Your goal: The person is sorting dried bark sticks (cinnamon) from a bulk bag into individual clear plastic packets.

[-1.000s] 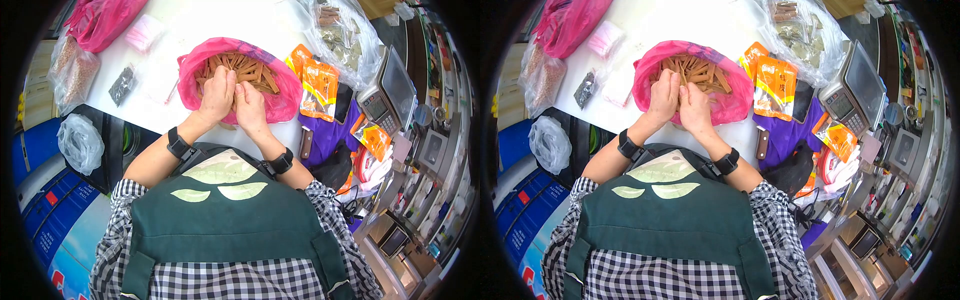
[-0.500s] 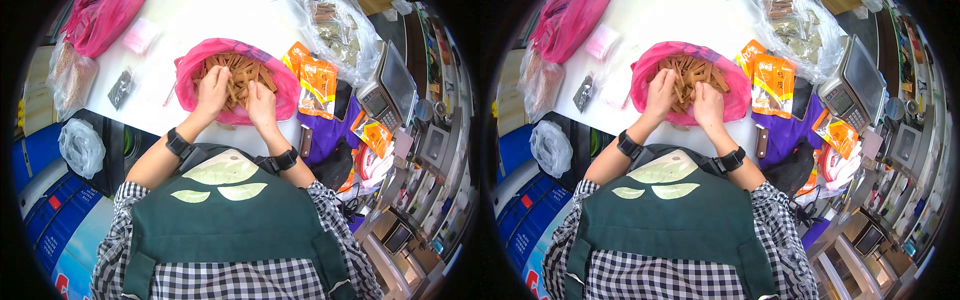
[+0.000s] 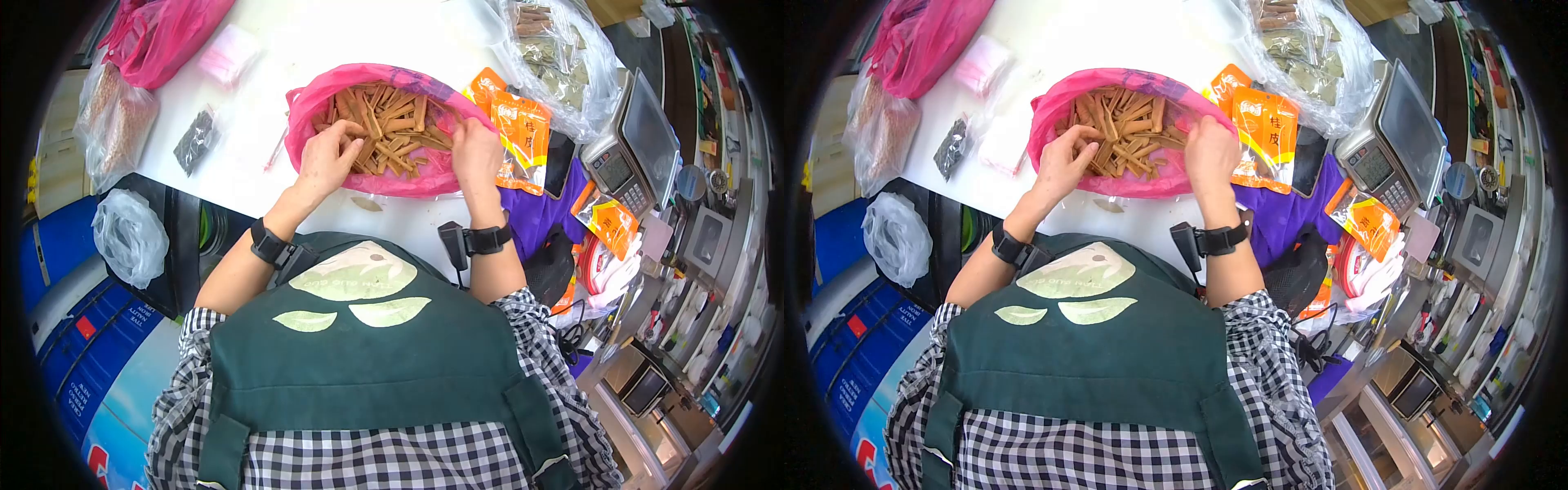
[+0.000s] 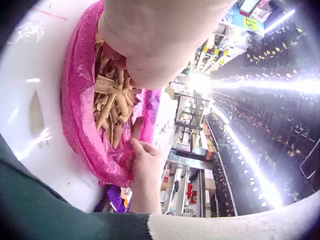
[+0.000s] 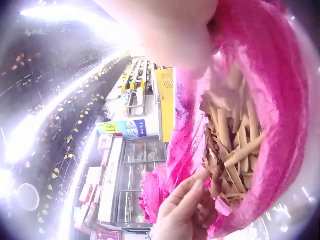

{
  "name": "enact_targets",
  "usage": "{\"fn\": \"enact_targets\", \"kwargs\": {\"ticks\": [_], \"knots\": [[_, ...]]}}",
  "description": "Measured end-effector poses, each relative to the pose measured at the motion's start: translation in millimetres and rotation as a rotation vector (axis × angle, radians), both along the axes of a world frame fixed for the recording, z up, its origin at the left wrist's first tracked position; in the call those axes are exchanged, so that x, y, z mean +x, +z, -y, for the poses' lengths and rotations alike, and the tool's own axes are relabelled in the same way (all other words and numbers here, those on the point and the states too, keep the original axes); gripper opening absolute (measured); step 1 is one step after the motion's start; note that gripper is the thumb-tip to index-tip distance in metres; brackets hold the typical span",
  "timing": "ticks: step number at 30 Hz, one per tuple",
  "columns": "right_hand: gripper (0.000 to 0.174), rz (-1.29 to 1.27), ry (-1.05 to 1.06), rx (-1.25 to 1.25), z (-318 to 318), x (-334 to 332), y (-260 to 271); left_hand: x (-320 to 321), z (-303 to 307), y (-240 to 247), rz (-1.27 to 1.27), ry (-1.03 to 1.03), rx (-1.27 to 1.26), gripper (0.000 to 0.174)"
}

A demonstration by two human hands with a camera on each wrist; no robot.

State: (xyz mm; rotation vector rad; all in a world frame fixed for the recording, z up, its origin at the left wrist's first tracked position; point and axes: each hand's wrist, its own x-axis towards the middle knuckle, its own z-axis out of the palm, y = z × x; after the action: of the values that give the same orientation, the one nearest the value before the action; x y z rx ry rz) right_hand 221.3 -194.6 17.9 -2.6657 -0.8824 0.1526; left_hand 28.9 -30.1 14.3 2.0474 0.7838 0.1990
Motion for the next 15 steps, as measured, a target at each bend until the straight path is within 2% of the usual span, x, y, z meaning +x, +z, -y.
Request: {"fn": "enact_targets", "kwargs": {"ticks": [3,5,6,8,9,11,15], "knots": [[0.022,-0.031,-0.032,0.025,2,1,5,-1,-1,-3,-0.009,-0.034,0.019,0.022],[0.02,-0.278,0.281,0.109,3,-2,13,0,1,-6,0.04,-0.044,0.003,0.023],[0.02,-0.277,0.281,0.107,3,-6,10,1,3,-5,0.041,-0.043,0.002,0.023],[0.016,-0.098,0.218,0.008,2,-14,-1,4,4,-4,0.043,-0.078,-0.004,0.024],[0.016,-0.097,0.22,0.009,1,-16,-5,5,4,-4,0.045,-0.076,-0.003,0.024],[0.015,0.04,0.106,-0.189,-4,-18,-11,6,4,-1,-0.001,-0.075,-0.056,0.023],[0.016,0.121,0.205,-0.028,-4,-19,-16,4,5,-5,-0.015,-0.102,-0.081,0.023]]}}
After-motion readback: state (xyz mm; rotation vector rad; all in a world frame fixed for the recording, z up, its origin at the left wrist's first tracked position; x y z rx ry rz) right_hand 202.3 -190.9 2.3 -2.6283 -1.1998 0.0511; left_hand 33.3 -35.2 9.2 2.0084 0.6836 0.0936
